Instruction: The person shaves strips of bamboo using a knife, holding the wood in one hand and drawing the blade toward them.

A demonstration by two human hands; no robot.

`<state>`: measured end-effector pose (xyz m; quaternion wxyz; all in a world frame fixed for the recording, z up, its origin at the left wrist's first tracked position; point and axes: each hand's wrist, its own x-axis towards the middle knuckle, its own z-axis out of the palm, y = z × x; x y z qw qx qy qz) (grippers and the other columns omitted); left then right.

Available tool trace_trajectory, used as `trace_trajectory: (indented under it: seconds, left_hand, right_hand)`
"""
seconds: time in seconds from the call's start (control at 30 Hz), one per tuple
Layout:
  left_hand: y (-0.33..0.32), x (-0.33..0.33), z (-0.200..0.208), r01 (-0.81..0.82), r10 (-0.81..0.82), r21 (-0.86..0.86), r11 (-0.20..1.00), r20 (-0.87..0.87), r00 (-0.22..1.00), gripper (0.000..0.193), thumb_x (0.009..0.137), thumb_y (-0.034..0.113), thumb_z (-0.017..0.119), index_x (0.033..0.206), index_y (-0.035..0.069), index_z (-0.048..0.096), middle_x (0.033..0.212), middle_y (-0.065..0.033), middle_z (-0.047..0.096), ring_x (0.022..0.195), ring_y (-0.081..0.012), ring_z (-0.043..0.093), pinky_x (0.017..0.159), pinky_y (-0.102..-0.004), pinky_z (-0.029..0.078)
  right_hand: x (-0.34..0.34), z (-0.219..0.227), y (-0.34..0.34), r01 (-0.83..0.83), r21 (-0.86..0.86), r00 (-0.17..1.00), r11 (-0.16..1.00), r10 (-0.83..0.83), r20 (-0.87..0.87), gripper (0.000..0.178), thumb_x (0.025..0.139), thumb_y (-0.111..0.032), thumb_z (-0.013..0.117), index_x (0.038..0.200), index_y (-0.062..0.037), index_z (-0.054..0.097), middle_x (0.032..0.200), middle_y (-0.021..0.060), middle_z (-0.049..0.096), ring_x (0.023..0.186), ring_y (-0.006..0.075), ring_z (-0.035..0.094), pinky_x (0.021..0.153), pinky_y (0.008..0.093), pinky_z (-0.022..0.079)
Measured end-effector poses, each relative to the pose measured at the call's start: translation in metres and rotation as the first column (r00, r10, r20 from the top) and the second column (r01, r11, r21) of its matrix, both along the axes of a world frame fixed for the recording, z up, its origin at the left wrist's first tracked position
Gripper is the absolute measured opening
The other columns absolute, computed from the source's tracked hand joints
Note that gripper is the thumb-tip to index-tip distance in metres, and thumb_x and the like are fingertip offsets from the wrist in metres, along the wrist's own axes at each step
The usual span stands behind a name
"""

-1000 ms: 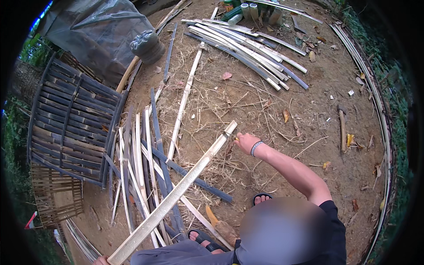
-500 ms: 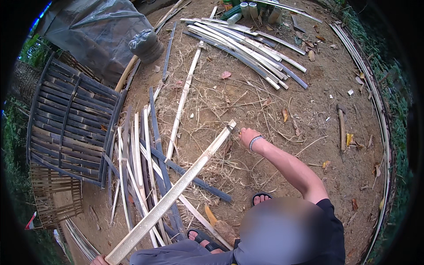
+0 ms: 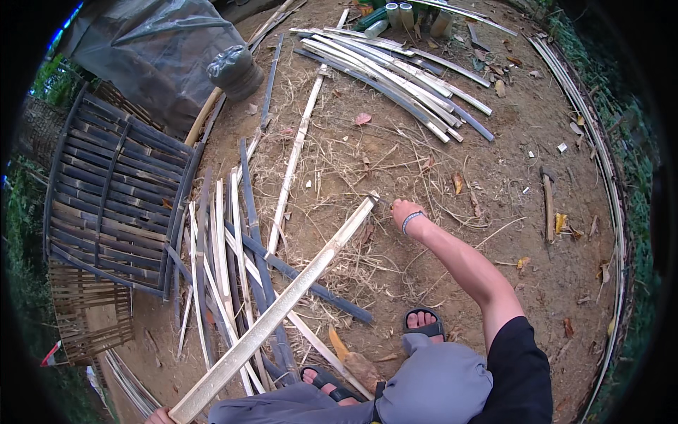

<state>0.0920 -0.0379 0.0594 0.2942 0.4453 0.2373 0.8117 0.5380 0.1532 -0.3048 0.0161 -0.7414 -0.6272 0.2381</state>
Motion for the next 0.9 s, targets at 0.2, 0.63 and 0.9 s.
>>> trace_trajectory:
  seconds: [0.2, 0.63, 0.9]
  left_hand:
    - [0.002, -0.002, 0.001, 0.028, -0.028, 0.013, 1.000, 0.011, 1.000, 0.050, 0.099, 0.046, 0.030, 0.063, 0.013, 0.041, 0.044, 0.0019, 0.035, 0.036, -0.0090, 0.032, 0.045, -0.0232, 0.032]
    - [-0.005, -0.004, 0.004, 0.048, -0.046, 0.038, 0.998, -0.033, 0.998, 0.051, 0.099, 0.049, 0.031, 0.061, 0.014, 0.038, 0.045, 0.0032, 0.033, 0.038, -0.0088, 0.032, 0.046, -0.0232, 0.032]
    - [0.000, 0.000, -0.002, 0.077, -0.077, 0.004, 0.997, -0.020, 0.997, 0.052, 0.097, 0.051, 0.032, 0.060, 0.015, 0.035, 0.046, 0.0041, 0.030, 0.040, -0.0092, 0.032, 0.046, -0.0234, 0.031]
  right_hand:
    - [-0.002, 0.005, 0.003, 0.000, -0.018, 1.000, 1.000, 0.000, 0.008, 0.023, 0.088, -0.011, 0.046, 0.102, 0.0017, 0.059, 0.094, 0.0240, 0.066, 0.088, 0.0349, 0.067, 0.075, 0.0424, 0.055]
    - [-0.011, -0.010, -0.001, -0.104, 0.005, 0.994, 0.995, 0.104, 0.034, 0.025, 0.088, -0.012, 0.048, 0.102, 0.0040, 0.060, 0.099, 0.0220, 0.065, 0.090, 0.0317, 0.067, 0.074, 0.0405, 0.056]
    - [0.020, -0.036, -0.004, -0.124, -0.044, 0.988, 0.991, 0.119, -0.099, 0.035, 0.094, -0.026, 0.043, 0.102, 0.0075, 0.052, 0.091, 0.0301, 0.063, 0.088, 0.0430, 0.063, 0.078, 0.0490, 0.051]
